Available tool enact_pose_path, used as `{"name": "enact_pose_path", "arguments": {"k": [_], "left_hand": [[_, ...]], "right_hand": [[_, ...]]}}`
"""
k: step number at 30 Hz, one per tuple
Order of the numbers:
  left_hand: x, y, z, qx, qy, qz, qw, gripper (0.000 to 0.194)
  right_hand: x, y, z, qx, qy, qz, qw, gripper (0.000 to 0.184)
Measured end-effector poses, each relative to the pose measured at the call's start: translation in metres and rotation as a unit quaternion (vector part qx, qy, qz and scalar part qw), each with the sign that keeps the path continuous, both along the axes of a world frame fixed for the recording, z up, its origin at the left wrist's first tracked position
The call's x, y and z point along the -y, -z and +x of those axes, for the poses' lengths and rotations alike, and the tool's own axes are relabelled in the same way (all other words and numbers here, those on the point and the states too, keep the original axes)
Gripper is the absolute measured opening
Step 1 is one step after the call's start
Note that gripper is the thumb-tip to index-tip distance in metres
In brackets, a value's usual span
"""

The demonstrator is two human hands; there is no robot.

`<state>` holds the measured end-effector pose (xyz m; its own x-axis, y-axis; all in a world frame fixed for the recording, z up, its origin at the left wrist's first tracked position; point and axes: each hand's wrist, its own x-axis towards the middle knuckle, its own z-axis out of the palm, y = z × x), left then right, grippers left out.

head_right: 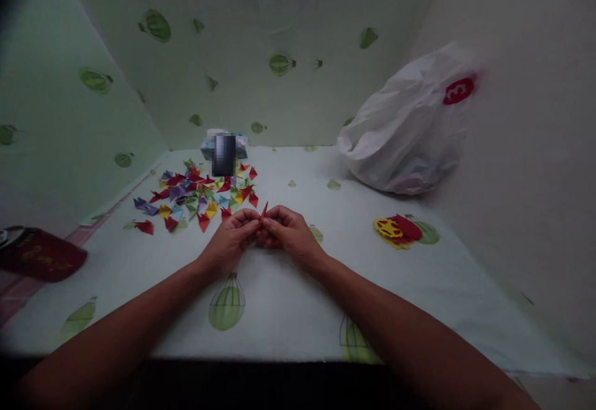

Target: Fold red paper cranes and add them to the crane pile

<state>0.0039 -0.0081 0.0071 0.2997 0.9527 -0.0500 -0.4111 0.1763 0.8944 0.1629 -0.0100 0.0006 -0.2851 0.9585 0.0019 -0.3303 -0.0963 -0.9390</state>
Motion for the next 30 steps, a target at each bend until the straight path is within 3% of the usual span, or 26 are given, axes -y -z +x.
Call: {"name": "enact_pose_path", "arguments": {"k": [13, 17, 21, 24, 30], "left_hand": [[0.001, 0.001, 0.0, 0.046, 0.046, 0.012, 0.998, 0.032], [0.001, 0.002, 0.0, -0.015, 0.007, 0.079, 0.997, 0.025], [0.002, 0.003, -0.002, -0.142, -0.051, 0.178, 0.972, 0.013], [0.004, 0.003, -0.002, -0.209, -0.061, 0.212, 0.953, 0.012], [0.006, 0.002, -0.003, -0.285, -0.077, 0.238, 0.925, 0.017]], "right_hand": [[0.006, -0.012, 0.0, -0.045, -0.029, -0.016, 0.998, 0.034], [0.006, -0.01, 0.0, -0.034, -0.018, 0.007, 0.999, 0.03], [0.004, -0.005, 0.0, 0.016, 0.013, 0.024, 0.999, 0.026], [0.004, -0.005, 0.001, 0.095, 0.06, 0.068, 0.991, 0.022], [0.007, -0.009, 0.002, 0.29, 0.13, 0.225, 0.921, 0.016]]}}
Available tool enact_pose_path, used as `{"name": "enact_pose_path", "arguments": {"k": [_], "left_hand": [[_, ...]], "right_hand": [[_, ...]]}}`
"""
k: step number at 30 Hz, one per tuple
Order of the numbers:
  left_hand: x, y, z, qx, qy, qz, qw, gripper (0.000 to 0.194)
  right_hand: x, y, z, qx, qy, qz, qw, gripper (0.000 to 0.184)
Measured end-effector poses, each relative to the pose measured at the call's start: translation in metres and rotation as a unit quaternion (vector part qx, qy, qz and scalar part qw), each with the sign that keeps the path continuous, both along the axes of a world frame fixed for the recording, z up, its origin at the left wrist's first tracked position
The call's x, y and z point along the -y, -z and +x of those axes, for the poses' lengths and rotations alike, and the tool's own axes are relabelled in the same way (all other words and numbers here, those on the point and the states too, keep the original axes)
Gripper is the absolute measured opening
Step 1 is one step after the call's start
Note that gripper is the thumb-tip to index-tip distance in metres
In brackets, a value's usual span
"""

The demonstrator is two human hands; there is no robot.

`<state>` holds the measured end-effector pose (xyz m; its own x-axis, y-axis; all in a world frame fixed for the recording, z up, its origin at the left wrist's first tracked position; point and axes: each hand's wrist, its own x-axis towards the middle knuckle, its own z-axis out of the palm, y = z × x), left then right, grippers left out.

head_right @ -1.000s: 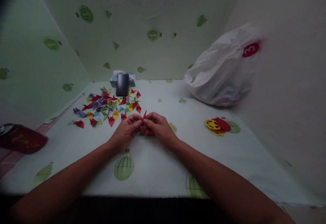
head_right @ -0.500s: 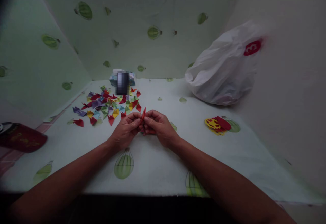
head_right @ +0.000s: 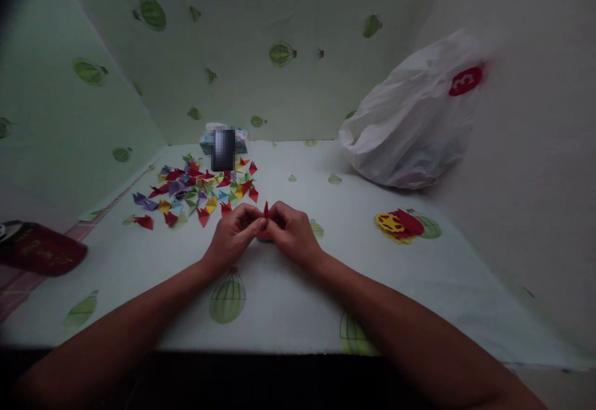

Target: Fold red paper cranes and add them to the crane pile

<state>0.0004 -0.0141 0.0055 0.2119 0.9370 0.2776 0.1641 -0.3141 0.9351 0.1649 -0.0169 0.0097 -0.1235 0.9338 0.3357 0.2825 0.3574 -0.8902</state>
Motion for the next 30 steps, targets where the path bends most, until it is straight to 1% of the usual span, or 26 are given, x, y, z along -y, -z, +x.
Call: {"name": "enact_pose_path", "arguments": {"k": [6, 8, 10, 12, 14, 17, 19, 24, 27, 30], "left_hand": [[0.0011, 0.0004, -0.0007, 0.005, -0.009, 0.0, 1.0, 0.013], [0.0014, -0.0004, 0.0, 0.001, -0.021, 0.022, 1.0, 0.009], [0.0018, -0.0017, 0.0007, -0.004, -0.043, 0.06, 0.997, 0.005], [0.0022, -0.0028, 0.0011, -0.006, -0.058, 0.071, 0.996, 0.006], [0.0025, -0.003, 0.0016, 0.008, -0.051, 0.036, 0.998, 0.006], [0.0022, -0.0022, 0.0025, 0.057, -0.027, -0.022, 0.998, 0.009], [0.0017, -0.0017, 0.0031, 0.079, -0.019, -0.033, 0.996, 0.011], [0.0008, -0.0013, 0.0033, 0.112, -0.012, -0.048, 0.992, 0.011], [0.0002, -0.0014, 0.0027, 0.133, -0.001, -0.058, 0.989, 0.01], [-0.0006, -0.0012, 0.0019, 0.153, 0.01, -0.069, 0.986, 0.01]], "right_hand": [[0.0009, 0.0001, 0.0, -0.029, -0.03, -0.023, 0.999, 0.016], [0.0008, 0.0011, -0.0002, -0.026, -0.028, -0.024, 0.999, 0.016], [0.0006, 0.0021, -0.0005, -0.024, -0.027, -0.023, 0.999, 0.017], [0.0005, 0.0028, -0.0009, -0.025, -0.027, -0.022, 0.999, 0.017], [0.0006, 0.0029, -0.0015, -0.037, -0.029, -0.028, 0.999, 0.017], [0.0006, 0.0022, -0.0028, -0.081, -0.04, -0.048, 0.995, 0.015], [0.0007, 0.0016, -0.0039, -0.117, -0.049, -0.058, 0.99, 0.014], [0.0011, 0.0009, -0.0059, -0.199, -0.072, -0.095, 0.973, 0.017], [0.0007, 0.0012, -0.0053, -0.22, -0.083, -0.105, 0.966, 0.014], [-0.0003, 0.0022, -0.0041, -0.221, -0.089, -0.086, 0.967, 0.008]]}}
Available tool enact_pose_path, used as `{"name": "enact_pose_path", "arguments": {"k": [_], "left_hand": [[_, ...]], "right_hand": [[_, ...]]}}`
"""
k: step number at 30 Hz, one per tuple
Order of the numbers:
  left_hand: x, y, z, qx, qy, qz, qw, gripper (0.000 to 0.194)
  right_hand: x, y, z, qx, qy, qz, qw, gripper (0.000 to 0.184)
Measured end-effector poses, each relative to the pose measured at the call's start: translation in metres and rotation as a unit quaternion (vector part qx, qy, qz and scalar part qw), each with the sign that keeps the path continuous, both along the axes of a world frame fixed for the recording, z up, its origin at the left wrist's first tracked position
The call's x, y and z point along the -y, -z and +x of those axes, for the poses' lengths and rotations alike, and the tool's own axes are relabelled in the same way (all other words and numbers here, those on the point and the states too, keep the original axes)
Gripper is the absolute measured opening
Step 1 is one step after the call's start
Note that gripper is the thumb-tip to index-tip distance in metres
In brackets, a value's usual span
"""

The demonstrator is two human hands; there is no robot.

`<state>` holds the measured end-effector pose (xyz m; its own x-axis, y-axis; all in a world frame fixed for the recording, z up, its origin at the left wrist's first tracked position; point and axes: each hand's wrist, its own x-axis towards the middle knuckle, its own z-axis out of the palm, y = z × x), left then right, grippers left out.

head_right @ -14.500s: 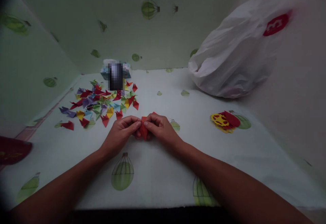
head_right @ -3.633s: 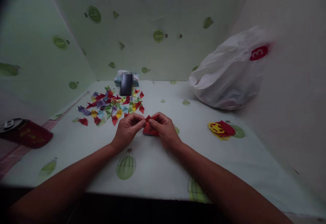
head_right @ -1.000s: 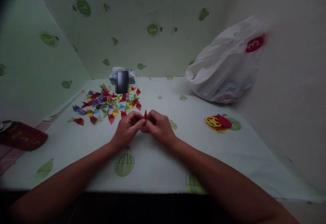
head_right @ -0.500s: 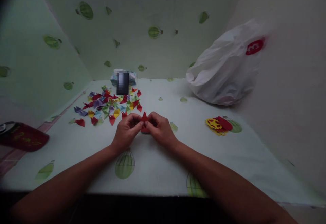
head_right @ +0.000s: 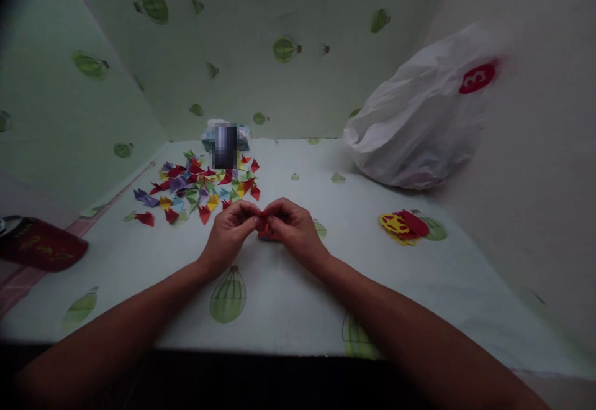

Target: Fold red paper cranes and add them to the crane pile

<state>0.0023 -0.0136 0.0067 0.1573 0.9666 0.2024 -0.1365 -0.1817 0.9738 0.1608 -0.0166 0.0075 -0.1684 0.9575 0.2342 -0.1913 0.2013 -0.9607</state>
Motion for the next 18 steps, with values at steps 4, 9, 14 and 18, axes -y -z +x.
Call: {"name": "enact_pose_path", "arguments": {"k": [4, 9, 14, 18], "left_hand": [[-0.0007, 0.0005, -0.0007, 0.034, 0.01, -0.015, 0.999, 0.011], [-0.0003, -0.0008, -0.0006, 0.041, 0.007, -0.017, 0.999, 0.01], [0.0004, -0.0033, 0.0001, 0.045, 0.006, -0.02, 0.999, 0.011], [0.0, -0.003, -0.0001, 0.072, 0.012, -0.055, 0.996, 0.012]], "right_hand": [[-0.0005, 0.0026, 0.0001, -0.013, 0.002, 0.023, 1.0, 0.005], [0.0005, 0.0039, -0.0006, -0.031, 0.004, 0.022, 0.999, 0.003], [0.0019, 0.0016, 0.0012, 0.008, 0.012, 0.045, 0.999, 0.005], [0.0029, -0.0005, 0.003, 0.066, 0.044, 0.113, 0.99, 0.013]]}}
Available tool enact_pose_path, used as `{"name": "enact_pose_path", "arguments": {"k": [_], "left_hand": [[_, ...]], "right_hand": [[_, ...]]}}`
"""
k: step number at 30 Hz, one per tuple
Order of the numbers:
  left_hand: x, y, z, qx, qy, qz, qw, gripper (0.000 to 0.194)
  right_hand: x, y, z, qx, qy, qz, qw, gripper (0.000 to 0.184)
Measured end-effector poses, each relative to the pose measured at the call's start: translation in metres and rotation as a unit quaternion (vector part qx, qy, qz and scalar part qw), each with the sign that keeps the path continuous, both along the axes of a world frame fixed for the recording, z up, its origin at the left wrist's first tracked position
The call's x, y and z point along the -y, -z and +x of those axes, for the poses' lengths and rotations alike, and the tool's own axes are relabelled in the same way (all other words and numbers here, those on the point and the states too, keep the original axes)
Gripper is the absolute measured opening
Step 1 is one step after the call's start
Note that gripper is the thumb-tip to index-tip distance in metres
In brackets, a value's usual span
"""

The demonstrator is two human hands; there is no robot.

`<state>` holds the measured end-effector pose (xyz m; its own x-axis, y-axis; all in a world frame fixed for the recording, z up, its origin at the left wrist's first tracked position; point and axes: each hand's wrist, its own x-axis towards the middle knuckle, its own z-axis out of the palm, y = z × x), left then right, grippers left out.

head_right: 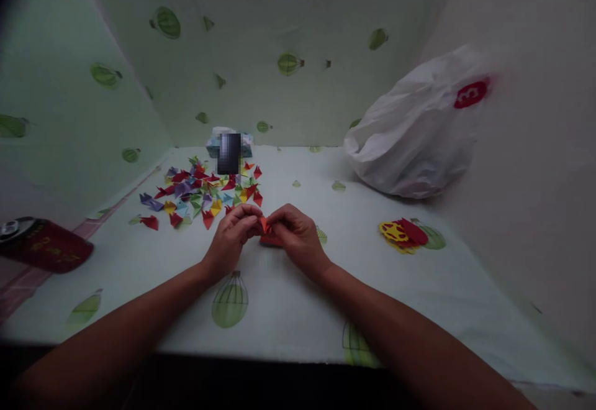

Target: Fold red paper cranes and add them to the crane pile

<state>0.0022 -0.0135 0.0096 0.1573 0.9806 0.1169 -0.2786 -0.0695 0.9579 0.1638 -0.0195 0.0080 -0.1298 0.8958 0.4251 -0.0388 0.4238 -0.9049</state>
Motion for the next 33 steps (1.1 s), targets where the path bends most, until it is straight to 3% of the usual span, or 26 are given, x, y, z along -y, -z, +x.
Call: {"name": "enact_pose_path", "arguments": {"k": [7, 12, 19, 23, 33], "left_hand": [[-0.002, 0.0028, -0.002, -0.085, 0.017, 0.02, 0.996, 0.023], [-0.002, 0.0019, -0.0021, -0.106, -0.019, 0.063, 0.992, 0.02], [-0.0015, 0.0049, -0.0037, -0.188, -0.079, 0.156, 0.966, 0.016], [-0.0022, 0.0071, -0.0039, -0.201, -0.089, 0.189, 0.957, 0.012], [-0.0005, 0.0026, -0.0028, -0.203, -0.093, 0.192, 0.956, 0.005]], "right_hand": [[-0.001, 0.0012, -0.0003, 0.067, 0.029, 0.095, 0.993, 0.017], [-0.0014, 0.0026, -0.0003, 0.001, 0.007, 0.017, 1.0, 0.003], [-0.0009, -0.0014, -0.0004, -0.016, -0.03, -0.081, 0.996, 0.02], [-0.002, 0.0005, -0.0016, -0.023, -0.022, -0.088, 0.996, 0.022], [-0.0021, 0.0013, -0.0006, -0.004, -0.022, -0.063, 0.998, 0.023]]}}
